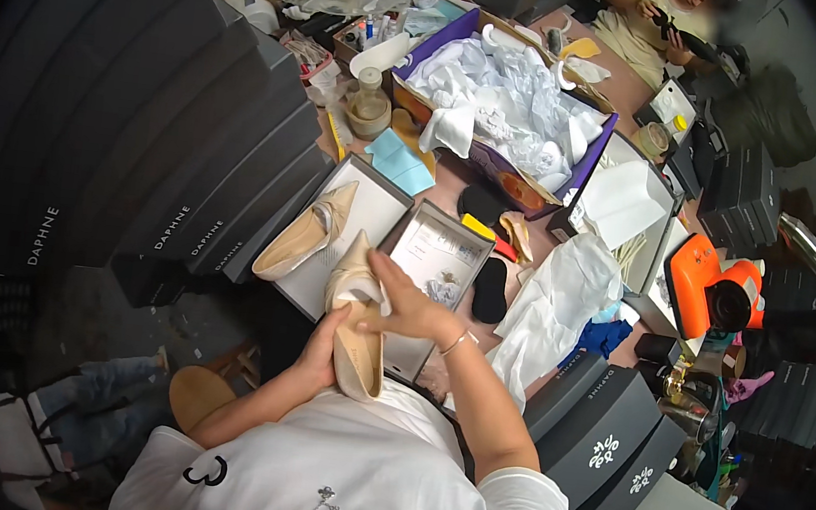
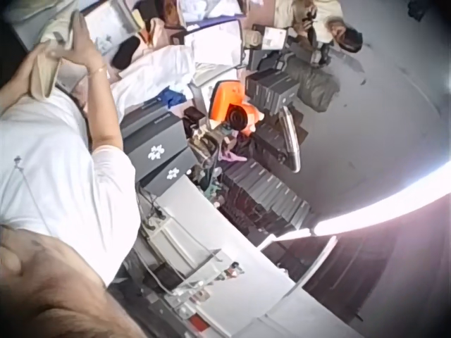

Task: The person is cleaning and packing a pair of high-heeled shoes into a shoebox with protective tissue paper and inserts.

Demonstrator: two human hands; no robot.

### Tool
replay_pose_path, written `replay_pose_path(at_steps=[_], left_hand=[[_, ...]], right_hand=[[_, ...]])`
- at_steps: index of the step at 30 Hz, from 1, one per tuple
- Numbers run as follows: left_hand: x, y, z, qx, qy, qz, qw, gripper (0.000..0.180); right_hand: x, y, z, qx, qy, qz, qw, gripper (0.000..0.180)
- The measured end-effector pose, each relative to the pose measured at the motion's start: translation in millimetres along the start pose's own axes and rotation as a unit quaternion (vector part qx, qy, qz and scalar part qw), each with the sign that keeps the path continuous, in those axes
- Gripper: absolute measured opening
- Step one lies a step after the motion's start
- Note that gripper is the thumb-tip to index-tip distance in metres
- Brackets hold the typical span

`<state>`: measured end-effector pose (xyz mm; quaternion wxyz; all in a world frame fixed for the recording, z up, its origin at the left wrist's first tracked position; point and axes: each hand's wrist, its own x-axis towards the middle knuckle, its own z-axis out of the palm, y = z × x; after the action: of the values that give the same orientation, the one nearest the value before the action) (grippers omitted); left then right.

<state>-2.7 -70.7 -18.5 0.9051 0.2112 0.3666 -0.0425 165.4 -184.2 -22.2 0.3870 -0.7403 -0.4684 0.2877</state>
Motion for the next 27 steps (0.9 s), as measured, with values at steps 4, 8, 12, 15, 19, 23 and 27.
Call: replay_pose_path(at_steps=[4,8,12,15,19,23,27], left_hand=[[-7,15,3,0.015,0.013,-0.002,1.0,0.064],[-6,16,8,0.014,-0.012,0.004,1.0,0.068],[0,12,-4,-0.027,0.004,0.058,0.998,0.067],[0,10,-3,-0.032,-0.004,0.031,0.999,0.067],[-6,-4,13,0.119,-0.012,0.157,0.98,0.052],[-7,5,1,0.035,-0.043,0.041,0.998,0.055],[-8,4,11,0.077,-0.022,0.055,0.995,0.051]], right_hand=[[-10,25,-24,-0.456,-0.076,0.173,0.87,0.046],[-27,67,14,-0.521,-0.079,0.126,0.84,0.038],[-20,14,0,-0.159,0.076,0.108,0.978,0.029],[-25,-55,-9,0.086,0.115,0.017,0.99,0.03],[-10,-55,29,-0.214,0.149,-0.086,0.962,0.025],[-10,-61,35,-0.104,0.165,-0.043,0.98,0.027],[-7,-55,25,-0.113,0.213,0.029,0.97,0.059]])
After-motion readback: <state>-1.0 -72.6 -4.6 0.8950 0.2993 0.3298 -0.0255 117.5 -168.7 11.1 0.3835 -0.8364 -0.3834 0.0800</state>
